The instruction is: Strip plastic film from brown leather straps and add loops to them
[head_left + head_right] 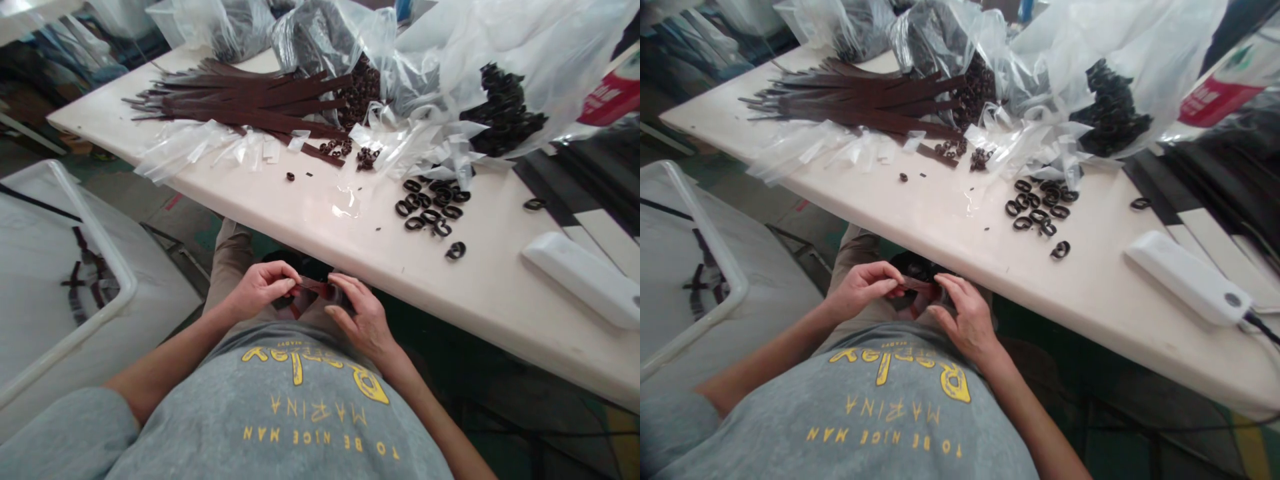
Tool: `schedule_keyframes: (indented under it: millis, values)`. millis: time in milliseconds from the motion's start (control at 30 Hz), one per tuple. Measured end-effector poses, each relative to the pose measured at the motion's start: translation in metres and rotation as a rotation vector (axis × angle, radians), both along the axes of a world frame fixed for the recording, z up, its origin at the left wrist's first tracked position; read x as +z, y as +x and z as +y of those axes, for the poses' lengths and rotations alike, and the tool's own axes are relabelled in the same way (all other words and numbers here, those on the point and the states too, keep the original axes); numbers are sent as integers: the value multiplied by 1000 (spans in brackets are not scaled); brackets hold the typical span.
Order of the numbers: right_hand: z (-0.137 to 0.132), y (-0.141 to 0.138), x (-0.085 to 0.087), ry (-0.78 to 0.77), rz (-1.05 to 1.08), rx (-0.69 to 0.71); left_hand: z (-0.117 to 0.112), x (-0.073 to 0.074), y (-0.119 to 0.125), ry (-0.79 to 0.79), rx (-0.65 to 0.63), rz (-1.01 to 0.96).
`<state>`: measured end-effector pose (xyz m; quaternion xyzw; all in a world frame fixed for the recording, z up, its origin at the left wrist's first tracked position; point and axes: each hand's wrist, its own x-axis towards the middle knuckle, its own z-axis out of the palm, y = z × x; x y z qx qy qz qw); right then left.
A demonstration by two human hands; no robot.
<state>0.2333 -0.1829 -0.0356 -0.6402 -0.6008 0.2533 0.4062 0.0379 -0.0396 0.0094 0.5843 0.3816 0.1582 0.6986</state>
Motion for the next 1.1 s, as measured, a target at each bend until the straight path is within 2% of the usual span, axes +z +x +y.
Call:
schedule_keyframes:
  millis: [100,200,433,600,667,833,900,1000,1100]
  values:
    - [23,-20,4,84,139,-45,-7,3,7,30,-16,-2]
    - [34,-31,5,153,198,-89,-9,3,9,44,-4,10]
    - [33,-28,5,185,51,-75,-12,-1,11,-68,68,-5]
    - [31,-24,4,139,1,-50,-9,-3,12,-86,15,8]
    - [28,-22,5,145,-11,-36,-5,-3,12,23,-56,40]
    - [23,-13,5,182,-79,-33,5,-5,18,539,-317,139]
    - [23,-10,4,196,-92,-38,8,-8,22,672,-375,138]
    - [22,-7,2,208,-106,-43,12,-12,26,730,-414,94]
    - [20,-7,0,199,-123,-57,15,-12,30,668,-446,72]
